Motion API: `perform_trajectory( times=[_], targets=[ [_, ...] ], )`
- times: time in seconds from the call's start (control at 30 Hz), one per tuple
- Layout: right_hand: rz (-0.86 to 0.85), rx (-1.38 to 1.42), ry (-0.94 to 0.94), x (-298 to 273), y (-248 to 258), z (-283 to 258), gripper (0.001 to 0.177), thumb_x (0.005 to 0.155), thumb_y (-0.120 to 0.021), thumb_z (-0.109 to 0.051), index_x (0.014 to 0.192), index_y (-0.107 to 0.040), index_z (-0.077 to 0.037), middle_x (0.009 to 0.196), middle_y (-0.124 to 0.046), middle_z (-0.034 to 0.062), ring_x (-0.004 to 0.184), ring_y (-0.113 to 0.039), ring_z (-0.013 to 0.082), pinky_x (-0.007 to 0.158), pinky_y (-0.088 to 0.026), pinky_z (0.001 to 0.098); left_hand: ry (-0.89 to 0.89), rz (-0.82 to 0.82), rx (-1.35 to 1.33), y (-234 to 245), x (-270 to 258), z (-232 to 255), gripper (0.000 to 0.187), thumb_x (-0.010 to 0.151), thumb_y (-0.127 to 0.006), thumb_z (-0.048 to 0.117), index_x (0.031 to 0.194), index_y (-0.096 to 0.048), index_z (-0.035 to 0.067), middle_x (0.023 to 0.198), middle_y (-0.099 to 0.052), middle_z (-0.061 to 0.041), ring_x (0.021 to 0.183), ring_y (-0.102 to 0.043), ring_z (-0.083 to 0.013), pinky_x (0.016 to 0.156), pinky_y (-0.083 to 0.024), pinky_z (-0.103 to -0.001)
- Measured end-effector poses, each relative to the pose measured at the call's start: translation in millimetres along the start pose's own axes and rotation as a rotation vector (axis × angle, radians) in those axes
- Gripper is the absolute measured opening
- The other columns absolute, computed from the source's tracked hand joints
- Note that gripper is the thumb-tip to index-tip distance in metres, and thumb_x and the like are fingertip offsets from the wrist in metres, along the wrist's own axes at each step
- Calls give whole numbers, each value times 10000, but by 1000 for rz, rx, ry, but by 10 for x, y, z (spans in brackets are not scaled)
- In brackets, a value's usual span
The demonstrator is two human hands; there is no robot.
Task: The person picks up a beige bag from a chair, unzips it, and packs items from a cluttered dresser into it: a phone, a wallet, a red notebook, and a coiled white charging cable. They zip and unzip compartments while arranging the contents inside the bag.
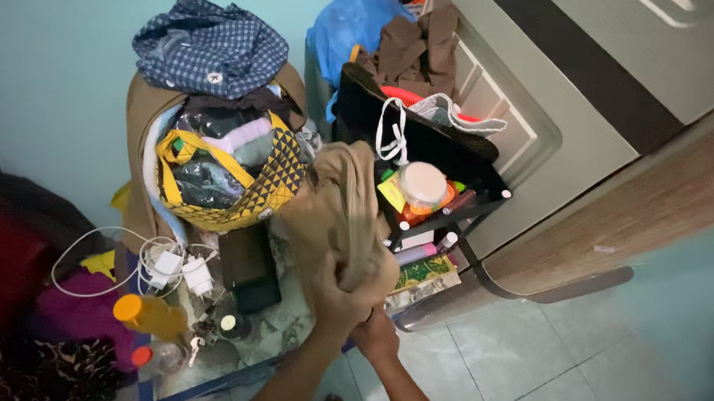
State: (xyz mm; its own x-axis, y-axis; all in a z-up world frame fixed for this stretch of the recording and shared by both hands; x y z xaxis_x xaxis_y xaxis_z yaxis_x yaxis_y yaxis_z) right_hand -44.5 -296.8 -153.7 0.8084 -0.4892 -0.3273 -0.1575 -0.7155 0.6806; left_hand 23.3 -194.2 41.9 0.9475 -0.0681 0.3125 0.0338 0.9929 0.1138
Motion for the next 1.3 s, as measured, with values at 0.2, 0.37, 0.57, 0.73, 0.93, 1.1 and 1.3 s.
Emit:
perform_trajectory(
  times=[0.2, 0.37, 0.57, 0.73, 0.93, 1.1, 1.3],
  targets=[
    [123, 438, 47, -431, 357, -300, 939, 781, -814, -220, 1518, -253, -68, 1285, -656, 200, 1111, -710, 325, 925, -577, 440, 28, -89, -389, 191, -157, -37, 388, 892, -722, 291, 1143, -546, 53, 968, -564, -80, 858, -560, -137, 741, -486, -306],
    [475, 556, 320, -1061, 864, -790, 1148, 734, -883, -166, 1558, -102, 7, 1480, -372, 255, 1357, -463, 344, 1095, -415, 456, 100, -30, 31, 334, 300, -321, 278, 1003, -682, 310, 1108, -578, 74, 938, -671, -73, 863, -652, -148, 788, -509, -317],
    [759, 128, 569, -1404, 1437, -1651, 931, 631, -925, -180, 1407, -438, -16, 1336, -441, 245, 1279, -446, 429, 1070, -375, 525, 10, -252, 183, 341, 739, -346, 248, 886, -686, 289, 844, -651, 48, 698, -671, -86, 632, -647, -176, 623, -524, -353],
    [856, 79, 545, -1178, 1487, -2002, 759, 620, -873, -97, 1313, -569, -41, 1290, -496, 203, 1249, -477, 435, 1048, -421, 515, 52, -275, 227, 689, 715, -135, 356, 915, -688, 287, 762, -621, -28, 621, -595, -156, 556, -605, -233, 585, -491, -384],
    [1001, -76, 391, -964, 1463, -1886, 519, 689, -830, -38, 1163, -619, -42, 1296, -541, 193, 1228, -497, 400, 1033, -444, 497, 145, -206, 175, 1379, 736, 151, 290, 907, -653, 281, 867, -679, -5, 654, -661, -145, 551, -635, -191, 566, -497, -382],
    [1041, -70, 367, -934, 1351, -1953, 486, 746, -815, -57, 1205, -656, -52, 1291, -537, 200, 1217, -490, 396, 1035, -434, 495, 291, -356, 232, 1617, 731, 145, 352, 943, -641, 333, 838, -678, 0, 624, -669, -146, 537, -620, -210, 554, -479, -397],
    [1080, -66, 334, -1076, 1177, -2124, 538, 801, -798, -95, 1298, -612, -6, 1370, -490, 227, 1314, -443, 417, 1093, -394, 510, 289, -563, 220, 1556, 928, 32, 462, 972, -647, 410, 795, -670, -16, 651, -669, -136, 571, -608, -197, 573, -485, -370]
  ],
)
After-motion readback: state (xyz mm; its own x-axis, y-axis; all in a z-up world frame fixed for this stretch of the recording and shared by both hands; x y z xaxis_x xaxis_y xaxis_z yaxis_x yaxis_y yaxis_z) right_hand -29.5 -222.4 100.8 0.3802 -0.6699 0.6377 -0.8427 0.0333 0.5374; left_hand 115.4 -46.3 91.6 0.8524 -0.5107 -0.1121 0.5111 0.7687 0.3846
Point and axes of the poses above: each hand's wrist, its own x-axis towards the middle knuckle, its own y-axis out of the back of the hand, z = x × y, the point moved 3 cm from there along x, towards the middle knuckle
